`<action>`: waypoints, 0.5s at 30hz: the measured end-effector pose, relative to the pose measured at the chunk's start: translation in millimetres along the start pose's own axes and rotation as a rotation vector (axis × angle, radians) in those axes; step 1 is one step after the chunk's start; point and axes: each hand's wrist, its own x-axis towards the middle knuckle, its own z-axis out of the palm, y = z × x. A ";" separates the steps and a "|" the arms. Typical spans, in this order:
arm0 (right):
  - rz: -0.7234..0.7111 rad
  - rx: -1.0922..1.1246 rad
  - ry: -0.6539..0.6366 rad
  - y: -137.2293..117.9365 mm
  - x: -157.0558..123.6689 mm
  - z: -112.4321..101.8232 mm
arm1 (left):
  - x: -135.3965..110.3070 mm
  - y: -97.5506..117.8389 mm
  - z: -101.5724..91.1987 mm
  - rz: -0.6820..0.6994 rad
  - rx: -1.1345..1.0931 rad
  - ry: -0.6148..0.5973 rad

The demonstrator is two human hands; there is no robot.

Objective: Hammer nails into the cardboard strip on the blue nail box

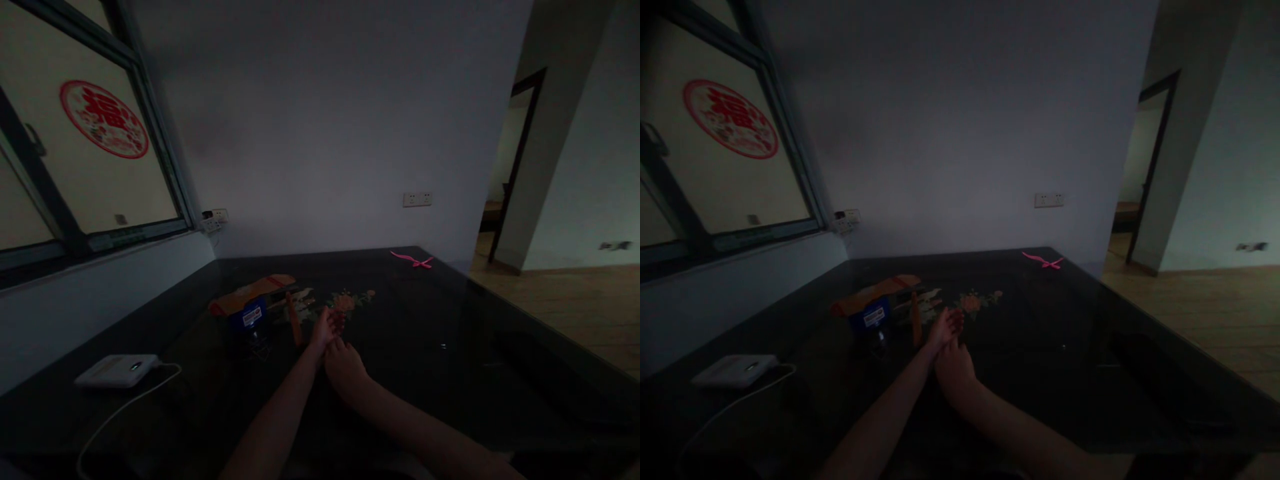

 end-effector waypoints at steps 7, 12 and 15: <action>-0.188 0.222 -0.070 18.6 -66.9 -0.9 | -8.6 -13.7 4.5 0.087 0.092 -0.055; -0.195 0.238 -0.071 17.0 -65.8 -1.0 | -13.2 -18.2 9.0 0.191 0.262 -0.066; -0.211 0.216 -0.076 16.1 -60.9 -2.7 | -24.3 -13.8 19.2 0.339 0.457 -0.126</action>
